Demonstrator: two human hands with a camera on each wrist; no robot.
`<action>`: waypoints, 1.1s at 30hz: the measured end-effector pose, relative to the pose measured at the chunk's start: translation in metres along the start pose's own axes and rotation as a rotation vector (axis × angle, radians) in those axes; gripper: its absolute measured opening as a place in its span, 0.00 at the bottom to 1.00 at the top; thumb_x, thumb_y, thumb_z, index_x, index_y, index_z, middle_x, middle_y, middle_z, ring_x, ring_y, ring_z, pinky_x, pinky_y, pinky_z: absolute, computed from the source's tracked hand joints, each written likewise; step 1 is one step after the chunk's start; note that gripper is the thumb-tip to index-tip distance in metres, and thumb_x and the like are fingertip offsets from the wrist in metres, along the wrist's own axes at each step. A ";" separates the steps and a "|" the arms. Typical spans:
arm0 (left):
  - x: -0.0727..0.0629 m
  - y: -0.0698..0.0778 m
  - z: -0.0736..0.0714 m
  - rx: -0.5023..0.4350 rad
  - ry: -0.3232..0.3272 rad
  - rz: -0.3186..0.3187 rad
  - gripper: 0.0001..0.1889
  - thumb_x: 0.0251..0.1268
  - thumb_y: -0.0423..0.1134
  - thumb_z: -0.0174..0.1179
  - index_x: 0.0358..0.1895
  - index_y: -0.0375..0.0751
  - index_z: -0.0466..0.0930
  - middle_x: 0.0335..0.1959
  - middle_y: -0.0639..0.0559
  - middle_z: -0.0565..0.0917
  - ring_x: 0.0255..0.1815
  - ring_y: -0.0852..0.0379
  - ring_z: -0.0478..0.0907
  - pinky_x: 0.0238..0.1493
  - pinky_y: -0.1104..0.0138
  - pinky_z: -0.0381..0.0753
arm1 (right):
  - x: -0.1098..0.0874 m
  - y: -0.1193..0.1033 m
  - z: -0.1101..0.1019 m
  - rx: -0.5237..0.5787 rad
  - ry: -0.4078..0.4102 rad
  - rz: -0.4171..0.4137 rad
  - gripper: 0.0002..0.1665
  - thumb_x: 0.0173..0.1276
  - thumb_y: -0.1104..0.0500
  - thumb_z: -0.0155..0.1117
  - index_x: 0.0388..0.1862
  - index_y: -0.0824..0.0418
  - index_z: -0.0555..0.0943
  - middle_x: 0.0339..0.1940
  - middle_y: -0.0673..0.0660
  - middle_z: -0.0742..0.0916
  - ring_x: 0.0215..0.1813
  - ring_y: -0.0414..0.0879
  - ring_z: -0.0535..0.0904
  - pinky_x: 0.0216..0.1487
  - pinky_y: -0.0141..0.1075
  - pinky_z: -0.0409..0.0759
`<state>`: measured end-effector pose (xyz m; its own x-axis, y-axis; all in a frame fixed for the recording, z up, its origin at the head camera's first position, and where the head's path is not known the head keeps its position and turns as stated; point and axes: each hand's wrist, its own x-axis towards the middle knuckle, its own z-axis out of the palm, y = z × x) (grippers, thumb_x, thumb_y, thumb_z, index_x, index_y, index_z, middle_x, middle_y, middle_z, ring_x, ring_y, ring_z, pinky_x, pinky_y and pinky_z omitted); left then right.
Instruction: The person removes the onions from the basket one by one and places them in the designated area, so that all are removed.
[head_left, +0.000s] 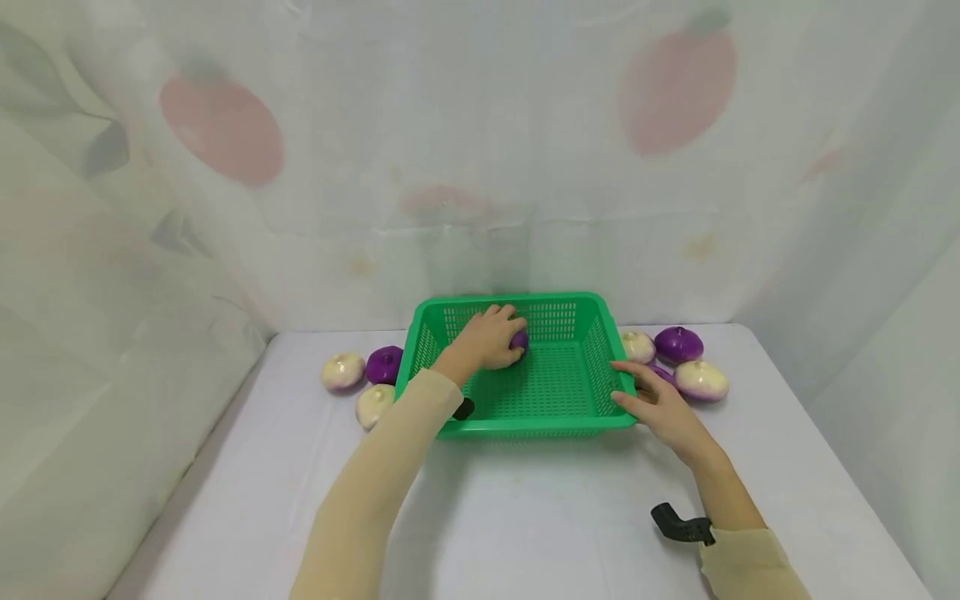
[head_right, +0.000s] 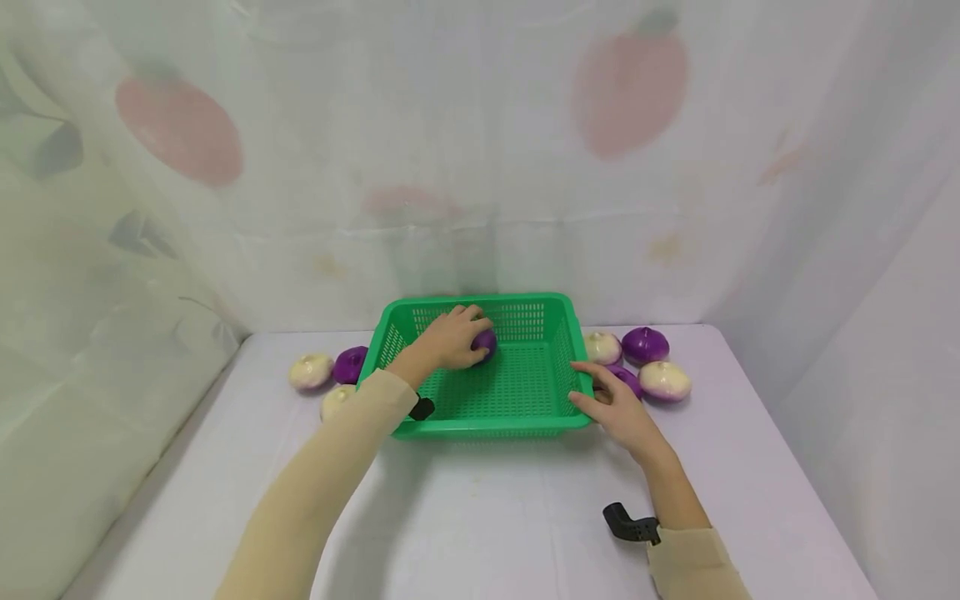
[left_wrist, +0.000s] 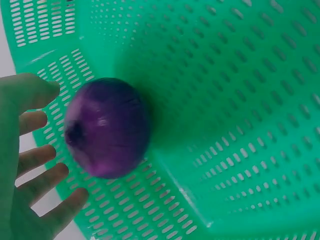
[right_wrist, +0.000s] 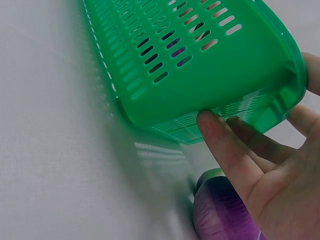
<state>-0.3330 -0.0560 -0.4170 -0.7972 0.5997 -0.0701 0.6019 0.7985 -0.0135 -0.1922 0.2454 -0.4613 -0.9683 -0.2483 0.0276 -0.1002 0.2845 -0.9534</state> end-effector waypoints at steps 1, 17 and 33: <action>0.000 0.000 0.001 0.000 -0.005 -0.003 0.26 0.75 0.53 0.57 0.71 0.51 0.72 0.71 0.46 0.68 0.70 0.44 0.66 0.65 0.47 0.72 | 0.000 0.000 0.000 0.003 -0.003 -0.002 0.35 0.77 0.51 0.63 0.78 0.58 0.64 0.71 0.69 0.72 0.65 0.58 0.75 0.52 0.33 0.80; 0.002 0.001 0.014 -0.030 -0.129 -0.079 0.33 0.71 0.55 0.63 0.76 0.53 0.66 0.73 0.46 0.65 0.72 0.43 0.63 0.56 0.49 0.79 | 0.000 -0.001 0.000 0.030 -0.011 -0.013 0.35 0.77 0.52 0.63 0.78 0.58 0.64 0.68 0.70 0.74 0.64 0.60 0.76 0.50 0.35 0.82; 0.002 0.005 0.012 -0.045 -0.143 -0.111 0.37 0.68 0.50 0.67 0.77 0.52 0.63 0.73 0.44 0.64 0.69 0.42 0.65 0.54 0.49 0.79 | 0.003 0.004 0.000 0.030 -0.022 -0.008 0.35 0.77 0.51 0.63 0.78 0.57 0.65 0.69 0.70 0.73 0.65 0.61 0.75 0.52 0.34 0.81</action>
<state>-0.3317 -0.0516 -0.4296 -0.8420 0.4963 -0.2116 0.5049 0.8631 0.0156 -0.1953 0.2457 -0.4645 -0.9622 -0.2707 0.0295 -0.1012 0.2546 -0.9617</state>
